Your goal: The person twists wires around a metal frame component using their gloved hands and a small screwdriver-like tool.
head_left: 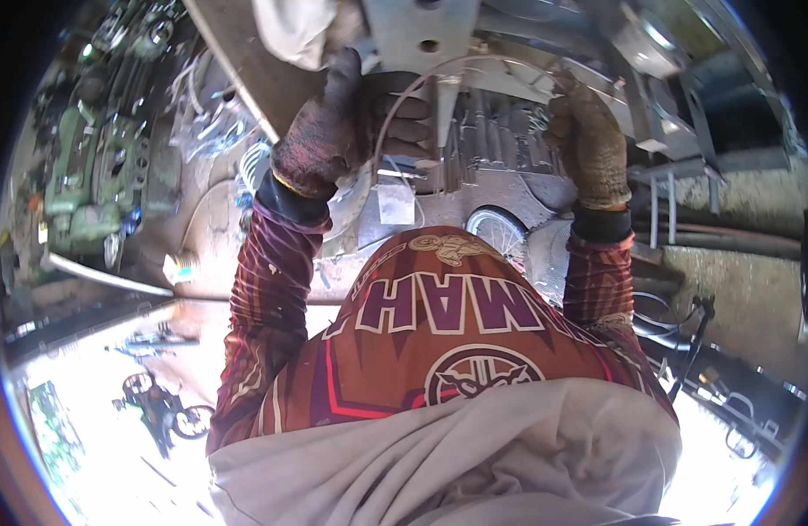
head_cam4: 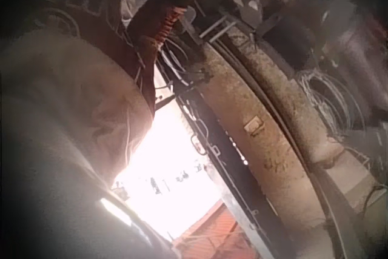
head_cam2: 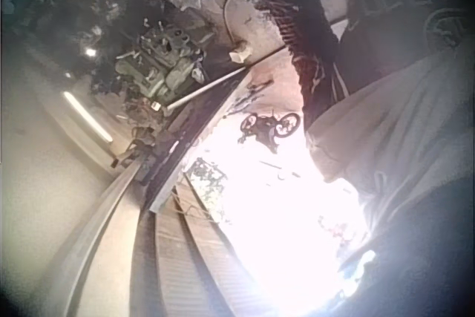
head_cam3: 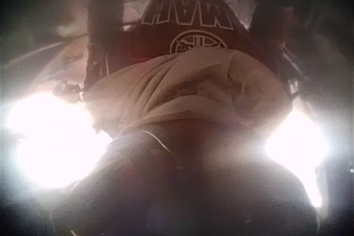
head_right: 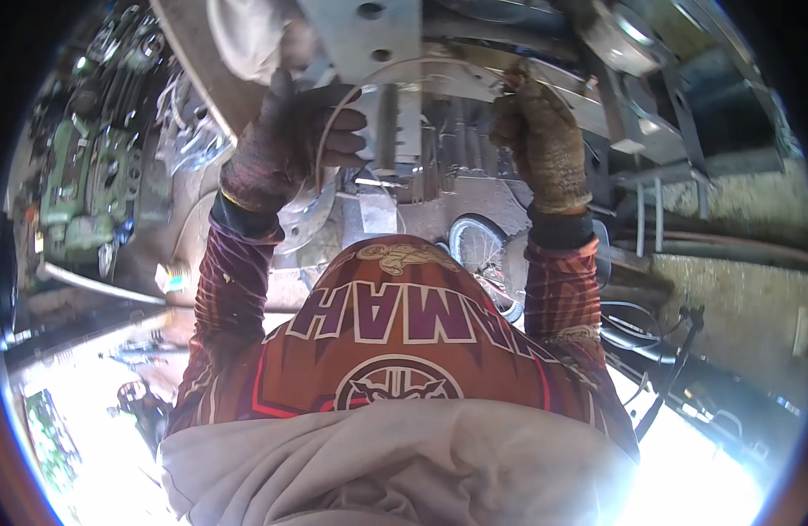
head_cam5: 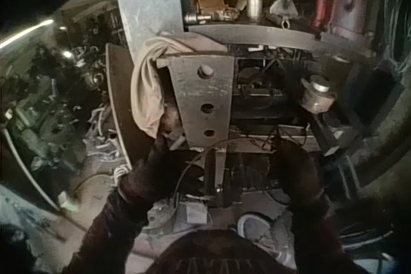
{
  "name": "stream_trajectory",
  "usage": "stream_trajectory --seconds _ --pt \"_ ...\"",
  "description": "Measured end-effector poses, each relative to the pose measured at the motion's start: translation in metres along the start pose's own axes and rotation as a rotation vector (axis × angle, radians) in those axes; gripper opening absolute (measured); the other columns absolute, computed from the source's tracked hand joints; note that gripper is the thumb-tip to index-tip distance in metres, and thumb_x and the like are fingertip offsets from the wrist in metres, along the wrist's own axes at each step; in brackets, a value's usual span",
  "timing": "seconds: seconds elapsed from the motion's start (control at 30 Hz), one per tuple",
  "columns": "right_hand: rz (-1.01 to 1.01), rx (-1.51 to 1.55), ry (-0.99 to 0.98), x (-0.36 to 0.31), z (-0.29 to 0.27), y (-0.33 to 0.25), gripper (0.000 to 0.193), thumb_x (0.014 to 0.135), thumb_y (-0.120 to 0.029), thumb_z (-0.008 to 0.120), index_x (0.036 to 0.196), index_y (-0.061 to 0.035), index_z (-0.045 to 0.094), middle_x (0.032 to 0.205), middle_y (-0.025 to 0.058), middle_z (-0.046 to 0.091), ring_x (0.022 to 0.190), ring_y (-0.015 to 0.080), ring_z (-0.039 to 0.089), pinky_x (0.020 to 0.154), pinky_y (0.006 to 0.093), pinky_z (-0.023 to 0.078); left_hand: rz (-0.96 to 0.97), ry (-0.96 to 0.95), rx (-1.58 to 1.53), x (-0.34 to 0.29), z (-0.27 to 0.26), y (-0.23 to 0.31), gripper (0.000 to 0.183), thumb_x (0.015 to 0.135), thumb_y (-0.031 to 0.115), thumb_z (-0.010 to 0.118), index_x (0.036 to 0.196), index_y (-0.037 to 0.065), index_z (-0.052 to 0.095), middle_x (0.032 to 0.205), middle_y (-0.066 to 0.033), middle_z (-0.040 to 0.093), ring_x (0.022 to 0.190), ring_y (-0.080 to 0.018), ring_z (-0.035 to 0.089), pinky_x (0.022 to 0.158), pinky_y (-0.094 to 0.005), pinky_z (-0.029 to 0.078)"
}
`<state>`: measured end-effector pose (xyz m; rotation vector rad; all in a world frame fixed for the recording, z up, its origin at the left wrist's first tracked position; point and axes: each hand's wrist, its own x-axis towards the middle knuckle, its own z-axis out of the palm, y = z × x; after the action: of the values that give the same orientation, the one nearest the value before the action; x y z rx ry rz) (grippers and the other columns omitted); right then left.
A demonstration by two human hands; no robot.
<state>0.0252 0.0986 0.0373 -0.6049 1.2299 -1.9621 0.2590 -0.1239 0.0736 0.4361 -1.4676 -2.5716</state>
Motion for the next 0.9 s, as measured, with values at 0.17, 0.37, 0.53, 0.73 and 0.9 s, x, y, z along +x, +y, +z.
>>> stream_trajectory --seconds 0.17,0.37,0.53,0.73,0.9 --pt "-0.064 0.049 -0.045 0.013 0.028 0.028 0.04 0.103 -0.032 0.061 0.13 -0.0024 0.062 0.094 0.007 0.072 0.077 0.0153 0.07 0.069 0.0337 0.062 -0.009 -0.049 -0.143 -0.036 -0.051 0.005 0.102 0.09 0.084 0.04 0.14 -0.005 0.049 0.111 -0.0248 0.069 0.104 -0.0393 0.07 0.095 -0.054 0.054" --pt "0.058 -0.069 -0.041 0.016 0.096 0.043 0.038 0.103 -0.031 0.06 0.128 -0.0017 0.062 0.1 0.0035 0.068 0.084 0.0126 0.064 0.07 0.0303 0.054 0.104 -0.114 -0.015 -0.087 -0.086 0.002 0.076 0.101 0.062 0.047 0.138 -0.005 0.052 0.112 -0.0215 0.069 0.099 -0.0313 0.072 0.086 -0.047 0.061" --pt "0.095 0.035 -0.144 0.024 0.121 0.071 0.037 0.102 -0.031 0.063 0.126 -0.004 0.065 0.099 0.0078 0.07 0.081 0.0178 0.069 0.069 0.0346 0.059 0.073 0.074 0.002 -0.121 -0.106 -0.004 0.065 0.098 0.048 0.062 0.136 -0.005 0.053 0.101 -0.0132 0.065 0.086 -0.0242 0.068 0.076 -0.0397 0.064" --pt "0.129 -0.058 -0.199 0.025 0.146 0.086 0.041 0.103 -0.035 0.061 0.13 -0.0047 0.062 0.104 0.0125 0.071 0.081 0.0231 0.072 0.071 0.0395 0.063 -0.052 0.103 0.034 -0.138 -0.143 -0.015 0.053 0.099 0.037 0.062 0.132 -0.004 0.056 0.099 -0.0148 0.068 0.083 -0.0266 0.071 0.075 -0.0389 0.063" --pt "0.319 -0.15 -0.236 0.019 0.163 0.084 0.062 0.104 -0.055 0.049 0.14 -0.0055 0.051 0.109 0.0143 0.07 0.085 0.0229 0.07 0.073 0.0385 0.06 0.039 -0.008 -0.253 -0.155 -0.183 -0.033 0.037 0.103 0.022 0.057 0.13 -0.005 0.058 0.103 -0.0152 0.071 0.087 -0.0264 0.074 0.078 -0.0392 0.064"
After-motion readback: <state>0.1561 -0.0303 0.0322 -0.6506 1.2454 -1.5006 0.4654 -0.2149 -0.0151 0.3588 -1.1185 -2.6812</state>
